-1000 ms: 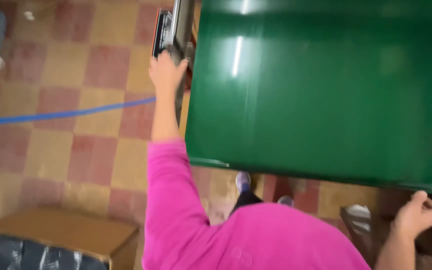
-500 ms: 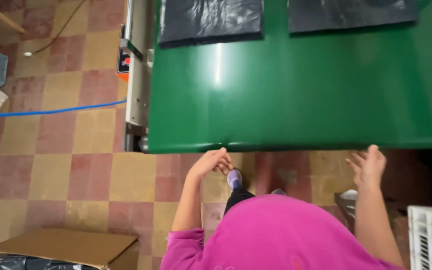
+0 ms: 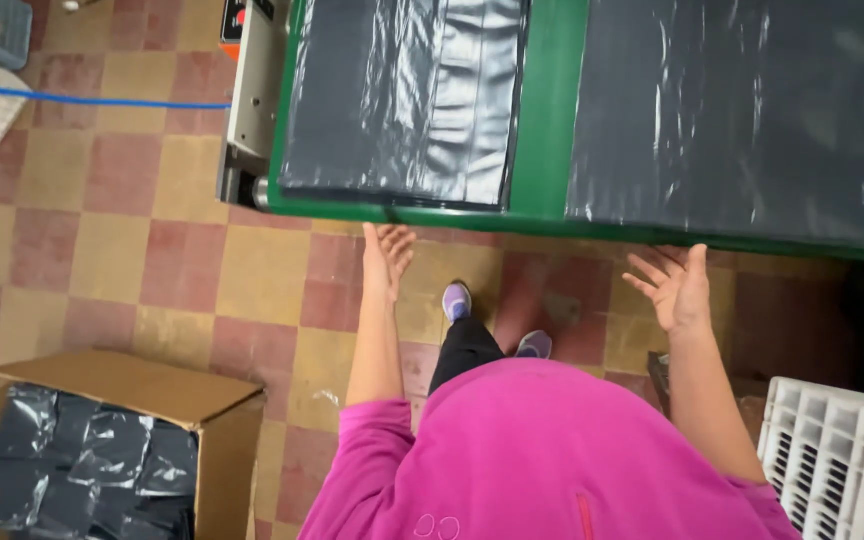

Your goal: The person repeatedly picks up black plastic-wrapped sheets from a green table, folds them in half, and places them into a white crate. The process is repeated for multiple sheets throughout the clip.

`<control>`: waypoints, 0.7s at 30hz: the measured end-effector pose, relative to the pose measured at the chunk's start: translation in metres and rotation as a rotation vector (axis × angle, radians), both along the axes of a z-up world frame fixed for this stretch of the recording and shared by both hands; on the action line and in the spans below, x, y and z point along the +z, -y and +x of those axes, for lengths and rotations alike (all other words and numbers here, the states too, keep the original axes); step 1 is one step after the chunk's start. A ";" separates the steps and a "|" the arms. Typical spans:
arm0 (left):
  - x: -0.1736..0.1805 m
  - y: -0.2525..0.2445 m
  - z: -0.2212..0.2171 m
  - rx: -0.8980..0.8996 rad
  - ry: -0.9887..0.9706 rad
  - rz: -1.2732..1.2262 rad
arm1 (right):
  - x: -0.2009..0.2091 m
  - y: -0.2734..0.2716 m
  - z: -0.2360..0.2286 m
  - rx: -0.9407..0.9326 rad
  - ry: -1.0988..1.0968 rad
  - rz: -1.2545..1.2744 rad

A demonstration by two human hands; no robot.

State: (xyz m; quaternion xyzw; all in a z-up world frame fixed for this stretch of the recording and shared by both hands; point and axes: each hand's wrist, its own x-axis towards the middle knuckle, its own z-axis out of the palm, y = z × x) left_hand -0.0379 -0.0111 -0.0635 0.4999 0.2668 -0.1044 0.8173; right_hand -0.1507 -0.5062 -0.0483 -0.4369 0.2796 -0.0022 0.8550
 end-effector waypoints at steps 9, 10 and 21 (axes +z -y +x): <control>0.134 -0.011 -0.036 0.435 0.142 -0.144 | 0.085 0.026 -0.025 -0.253 0.299 -0.095; 0.155 -0.010 -0.024 0.436 0.143 -0.145 | 0.116 0.026 -0.002 -0.252 0.301 -0.096; 0.177 0.057 0.378 0.017 0.392 -0.282 | 0.098 0.090 0.318 -0.015 0.405 0.059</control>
